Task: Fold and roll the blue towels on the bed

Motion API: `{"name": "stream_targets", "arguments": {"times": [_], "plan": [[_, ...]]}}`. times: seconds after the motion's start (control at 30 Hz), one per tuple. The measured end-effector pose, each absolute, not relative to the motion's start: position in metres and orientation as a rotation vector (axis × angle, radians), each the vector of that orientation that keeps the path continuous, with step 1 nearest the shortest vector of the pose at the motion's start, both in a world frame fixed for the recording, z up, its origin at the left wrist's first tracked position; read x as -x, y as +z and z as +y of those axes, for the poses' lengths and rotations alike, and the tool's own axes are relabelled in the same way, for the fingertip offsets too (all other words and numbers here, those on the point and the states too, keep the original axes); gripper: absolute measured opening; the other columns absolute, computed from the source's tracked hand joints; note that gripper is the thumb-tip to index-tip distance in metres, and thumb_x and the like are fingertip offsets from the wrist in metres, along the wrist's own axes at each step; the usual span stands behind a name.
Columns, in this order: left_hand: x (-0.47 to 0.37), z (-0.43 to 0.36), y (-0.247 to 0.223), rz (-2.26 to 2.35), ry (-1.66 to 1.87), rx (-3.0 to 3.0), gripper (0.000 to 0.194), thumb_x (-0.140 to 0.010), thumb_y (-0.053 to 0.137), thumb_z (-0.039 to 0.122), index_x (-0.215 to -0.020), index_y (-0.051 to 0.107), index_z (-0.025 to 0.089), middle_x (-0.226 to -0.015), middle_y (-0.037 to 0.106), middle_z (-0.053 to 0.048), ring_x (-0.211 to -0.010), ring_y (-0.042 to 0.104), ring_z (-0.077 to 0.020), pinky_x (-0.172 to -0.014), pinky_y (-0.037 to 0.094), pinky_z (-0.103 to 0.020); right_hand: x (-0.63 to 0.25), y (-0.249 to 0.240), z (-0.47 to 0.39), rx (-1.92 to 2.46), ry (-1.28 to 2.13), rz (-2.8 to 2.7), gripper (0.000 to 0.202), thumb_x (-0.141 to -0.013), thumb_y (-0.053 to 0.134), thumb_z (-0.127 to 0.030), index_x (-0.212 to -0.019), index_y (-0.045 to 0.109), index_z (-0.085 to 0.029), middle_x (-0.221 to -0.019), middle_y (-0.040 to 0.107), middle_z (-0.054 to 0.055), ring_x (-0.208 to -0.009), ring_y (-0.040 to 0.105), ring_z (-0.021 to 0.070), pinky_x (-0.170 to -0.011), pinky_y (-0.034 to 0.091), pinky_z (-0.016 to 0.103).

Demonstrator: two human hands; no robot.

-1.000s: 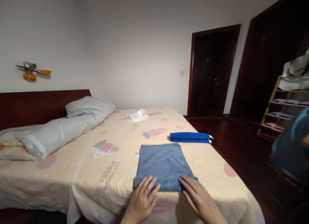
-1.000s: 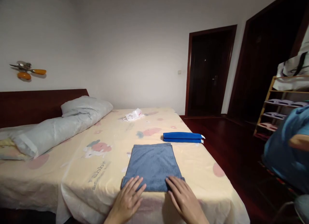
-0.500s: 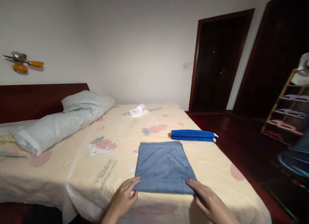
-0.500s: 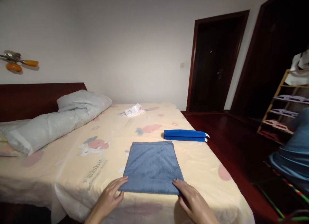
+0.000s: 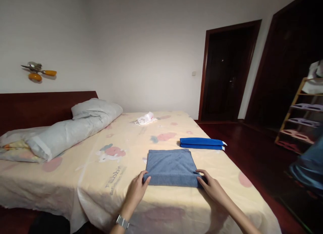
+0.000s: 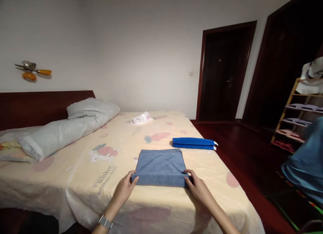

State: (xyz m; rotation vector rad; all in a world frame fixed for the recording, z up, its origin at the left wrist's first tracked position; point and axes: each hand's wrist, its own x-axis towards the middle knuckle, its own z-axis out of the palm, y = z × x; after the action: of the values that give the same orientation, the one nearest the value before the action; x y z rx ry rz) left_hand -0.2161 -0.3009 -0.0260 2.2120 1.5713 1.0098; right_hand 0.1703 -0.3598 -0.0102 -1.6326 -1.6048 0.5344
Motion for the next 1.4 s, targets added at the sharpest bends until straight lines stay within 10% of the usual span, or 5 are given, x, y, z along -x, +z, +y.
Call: {"name": "stream_targets", "arguments": {"times": [0.5, 0.77, 1.4], "plan": [[0.188, -0.305, 0.004, 1.720, 1.042, -2.734, 0.030, -0.104, 0.046, 0.027, -0.126, 0.066, 0.027, -0.131, 0.066, -0.008, -0.123, 0.061, -0.0273, -0.104, 0.051, -0.045, -0.153, -0.021, -0.352, 1.640, -0.333, -1.772, 0.040, -0.102, 0.036, -0.043, -0.116, 0.069, -0.024, -0.124, 0.065, 0.015, -0.105, 0.065, 0.0332, -0.086, 0.054, 0.049], [0.152, -0.309, 0.016, 0.882, 0.521, -3.002, 0.061, -0.105, 0.046, 0.048, -0.161, 0.026, 0.034, -0.161, 0.042, -0.002, -0.146, 0.043, -0.0229, -0.121, 0.040, -0.045, -0.117, -0.008, -0.351, 1.314, 0.185, -2.354, 0.055, -0.104, 0.042, -0.049, -0.156, 0.040, -0.030, -0.156, 0.047, 0.004, -0.142, 0.047, 0.0282, -0.120, 0.039, 0.049], [0.202, -0.272, -0.006, 1.087, 0.421, -2.761, 0.064, -0.103, 0.046, 0.058, -0.160, 0.031, 0.032, -0.167, 0.030, -0.006, -0.153, 0.029, -0.0239, -0.126, 0.025, -0.044, -0.161, -0.009, -0.337, 1.526, 0.265, -2.349, 0.069, -0.098, 0.046, -0.059, -0.157, 0.037, -0.024, -0.164, 0.031, 0.007, -0.152, 0.030, 0.0295, -0.125, 0.028, 0.052]]}}
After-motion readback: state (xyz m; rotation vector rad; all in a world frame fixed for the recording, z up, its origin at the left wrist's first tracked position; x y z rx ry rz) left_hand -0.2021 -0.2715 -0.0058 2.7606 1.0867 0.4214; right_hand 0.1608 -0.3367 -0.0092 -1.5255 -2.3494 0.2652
